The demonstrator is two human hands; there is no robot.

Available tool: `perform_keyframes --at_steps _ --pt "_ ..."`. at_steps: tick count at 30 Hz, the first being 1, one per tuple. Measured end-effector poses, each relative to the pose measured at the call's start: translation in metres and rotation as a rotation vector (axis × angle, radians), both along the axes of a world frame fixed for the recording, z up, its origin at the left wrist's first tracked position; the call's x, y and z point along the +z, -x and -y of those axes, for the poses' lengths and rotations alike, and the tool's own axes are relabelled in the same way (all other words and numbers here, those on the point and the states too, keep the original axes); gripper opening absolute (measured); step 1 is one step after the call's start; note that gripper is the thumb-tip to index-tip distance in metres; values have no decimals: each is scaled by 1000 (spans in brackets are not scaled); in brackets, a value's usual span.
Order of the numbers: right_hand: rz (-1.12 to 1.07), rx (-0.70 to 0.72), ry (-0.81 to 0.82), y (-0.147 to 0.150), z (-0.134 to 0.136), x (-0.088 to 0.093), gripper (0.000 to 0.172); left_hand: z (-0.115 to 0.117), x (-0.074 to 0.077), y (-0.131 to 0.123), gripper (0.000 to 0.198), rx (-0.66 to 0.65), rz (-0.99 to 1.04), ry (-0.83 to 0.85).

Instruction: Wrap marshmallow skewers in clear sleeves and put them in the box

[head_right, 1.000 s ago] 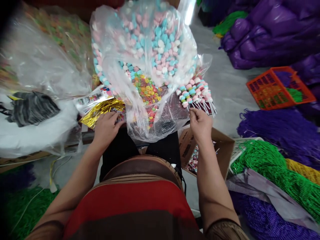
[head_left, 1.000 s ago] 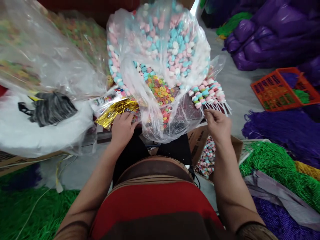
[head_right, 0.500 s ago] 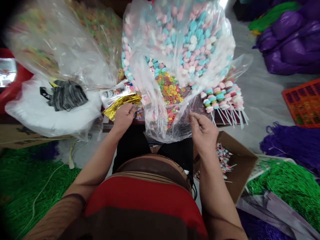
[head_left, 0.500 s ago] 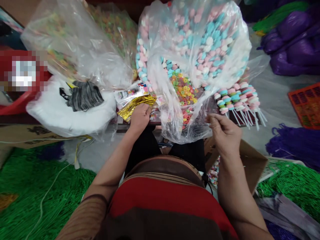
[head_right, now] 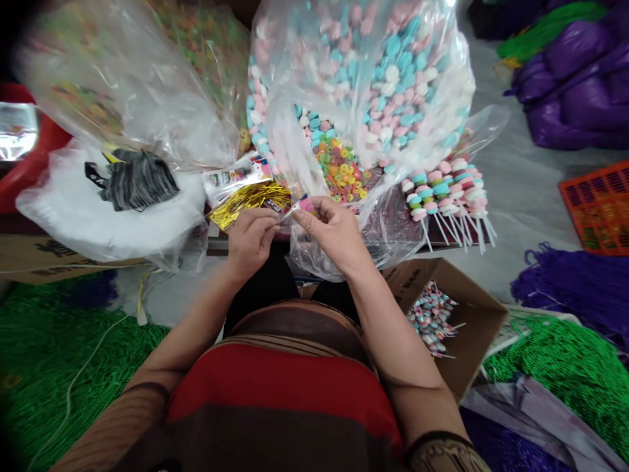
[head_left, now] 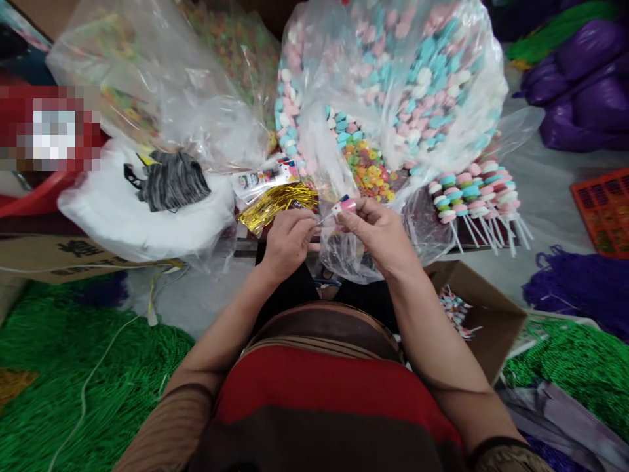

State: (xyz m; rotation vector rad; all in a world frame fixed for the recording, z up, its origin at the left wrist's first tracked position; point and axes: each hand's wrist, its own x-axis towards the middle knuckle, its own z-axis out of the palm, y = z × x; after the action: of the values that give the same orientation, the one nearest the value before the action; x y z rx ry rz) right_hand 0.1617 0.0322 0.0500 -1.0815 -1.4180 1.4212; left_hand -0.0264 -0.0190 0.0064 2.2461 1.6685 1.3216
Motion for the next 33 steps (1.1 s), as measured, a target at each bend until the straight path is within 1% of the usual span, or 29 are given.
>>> perform_keyframes --at_steps 2,4,7,8,9,11,13,15,17,19,22,23,25,27,28,30,33 --pt "3 -45 -15 -1 1 -3 38 1 -1 -7 27 -61 70 54" --pt "27 -88 -59 -3 6 -5 33 -2 0 -13 27 -129 209 147" --pt "79 -95 -139 -9 15 -8 24 -10 6 -18 51 -243 384 284" --pt "91 -91 -167 -12 17 -9 22 -13 9 -18 56 -276 397 319" --pt "100 -92 -194 -14 19 -10 20 -16 12 -19 56 -301 389 345" --pt "108 -119 -232 -20 21 -12 17 -20 16 -17 44 -323 362 390" --pt "119 -162 -227 -26 20 -15 19 -21 18 -16 36 -309 407 446" --pt "125 -164 -182 -31 18 -16 23 -19 18 -14 36 -275 505 522" --pt "119 -115 -135 -34 16 -17 30 -16 19 -14 38 -277 556 584" --pt "111 -98 -123 -35 14 -18 32 -15 21 -13 41 -313 519 605" --pt "143 -206 -151 -32 17 -19 30 -15 25 -14 50 -354 421 583" --pt "164 -240 -153 -31 19 -20 33 -15 26 -14 53 -354 396 569" --pt "203 -282 -141 -29 22 -21 44 -16 28 -14 60 -352 356 541" --pt "220 -292 -123 -29 25 -21 57 -16 28 -15 63 -358 322 528" --pt "215 -290 -120 -30 25 -21 60 -15 28 -15 64 -368 307 533" --pt "178 -259 -114 -32 24 -21 57 -15 29 -15 64 -388 288 562" --pt "112 -214 -93 -35 22 -21 43 -14 32 -17 58 -394 300 614"
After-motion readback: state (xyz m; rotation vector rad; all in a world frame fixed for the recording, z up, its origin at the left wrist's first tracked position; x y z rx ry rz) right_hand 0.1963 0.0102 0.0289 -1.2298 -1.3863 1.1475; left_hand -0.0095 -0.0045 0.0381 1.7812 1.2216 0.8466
